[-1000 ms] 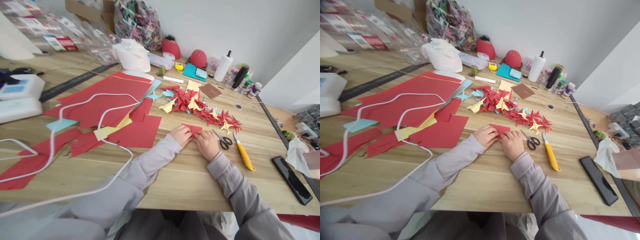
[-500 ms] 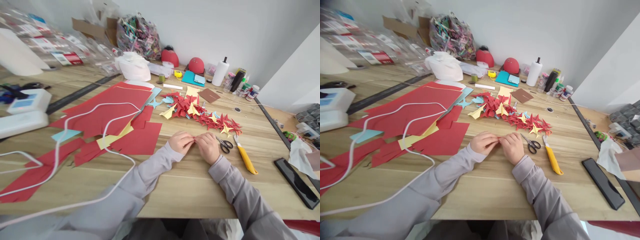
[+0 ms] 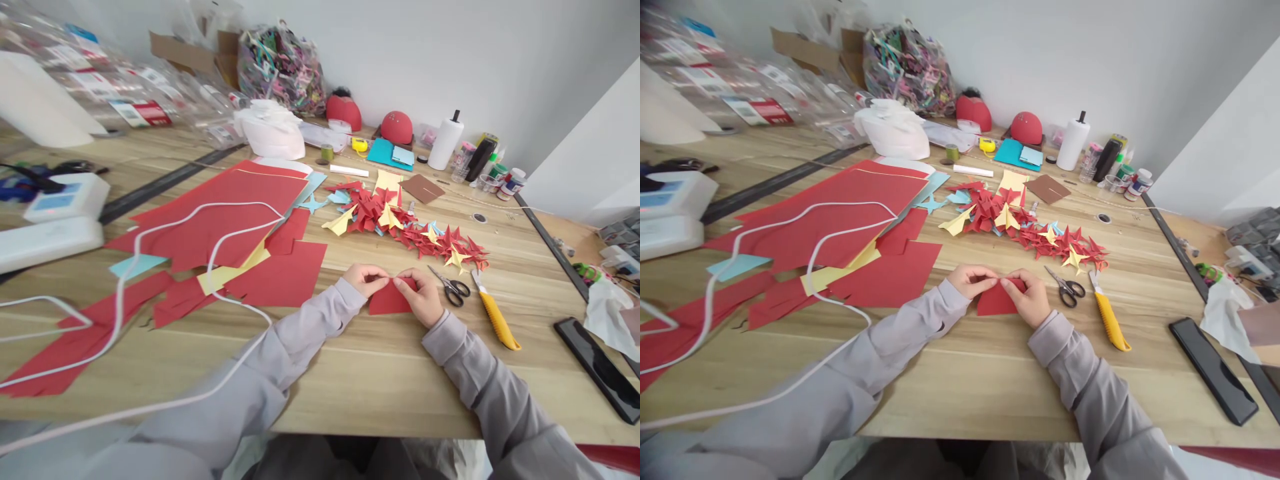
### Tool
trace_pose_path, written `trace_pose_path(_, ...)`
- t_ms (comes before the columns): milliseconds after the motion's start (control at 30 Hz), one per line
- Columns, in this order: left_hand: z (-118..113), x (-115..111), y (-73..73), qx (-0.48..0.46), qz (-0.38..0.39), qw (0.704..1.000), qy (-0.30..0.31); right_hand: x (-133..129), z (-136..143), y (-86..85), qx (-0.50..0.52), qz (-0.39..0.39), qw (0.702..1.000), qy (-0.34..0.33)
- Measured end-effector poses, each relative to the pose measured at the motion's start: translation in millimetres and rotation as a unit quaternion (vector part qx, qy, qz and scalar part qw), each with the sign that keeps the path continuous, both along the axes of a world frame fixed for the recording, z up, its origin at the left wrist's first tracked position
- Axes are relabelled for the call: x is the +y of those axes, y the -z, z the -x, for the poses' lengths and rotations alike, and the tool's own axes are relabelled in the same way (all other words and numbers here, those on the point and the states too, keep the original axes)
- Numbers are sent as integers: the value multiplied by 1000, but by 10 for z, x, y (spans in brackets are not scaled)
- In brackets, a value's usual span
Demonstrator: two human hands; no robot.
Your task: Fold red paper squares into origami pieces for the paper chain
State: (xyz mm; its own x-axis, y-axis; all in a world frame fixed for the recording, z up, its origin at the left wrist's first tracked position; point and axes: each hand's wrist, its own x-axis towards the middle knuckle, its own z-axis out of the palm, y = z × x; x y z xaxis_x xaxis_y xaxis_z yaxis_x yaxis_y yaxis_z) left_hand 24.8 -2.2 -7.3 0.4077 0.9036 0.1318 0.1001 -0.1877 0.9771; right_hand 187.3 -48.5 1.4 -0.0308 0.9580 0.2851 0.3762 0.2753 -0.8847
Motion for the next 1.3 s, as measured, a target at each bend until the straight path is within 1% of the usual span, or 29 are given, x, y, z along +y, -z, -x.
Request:
trace_pose_path(67, -11, -12, 20, 12, -15, 1000, 10, 10, 3, -9, 2, 12, 1000, -12)
trace_pose_path(200, -42, -5, 107, 42, -67, 997, 23, 18, 1, -2, -6, 25, 999, -31)
trace_pose_path(300, -43, 43, 148, 50, -95, 993, 51, 29, -14, 9, -9, 42, 998, -51)
trace_pose_path(367, -36, 82, 152, 44, -74, 994, 72, 40, -27, 12, 3, 64, 996, -64)
trace_pose_path(433, -31, 110, 146, 30, -35, 996, 80, 50, -40, 12, 23, 85, 994, -70)
trace_pose_path(567, -39, 100, 107, -6, 56, 997, 50, 63, -59, 11, 60, 101, 992, -56)
trace_pose_path(633, -39, 72, 62, -19, 112, 993, 40, 67, -65, 14, 78, 104, 991, -45)
trace_pose_path(700, -24, 49, 1, -29, 140, 989, 34, 72, -73, 18, 93, 111, 989, -40)
trace_pose_path(800, 27, 45, -82, -45, 146, 988, 36, 86, -96, 16, 124, 120, 985, -28)
trace_pose_path(900, 68, 62, -114, -73, 149, 986, 33, 108, -131, 3, 176, 123, 976, 27)
trace_pose_path(967, 62, 58, -109, -90, 149, 985, 18, 118, -141, -4, 181, 119, 975, 50)
trace_pose_path(1067, 6, 18, -80, -90, 138, 986, 13, 117, -121, -6, 145, 108, 983, 25)
trace_pose_path(1200, -57, -21, -20, -32, 86, 996, 8, 91, -84, -12, 126, 116, 985, -20)
trace_pose_path(1300, -52, -5, 18, -20, 96, 995, 4, 75, -82, -30, 141, 134, 980, -31)
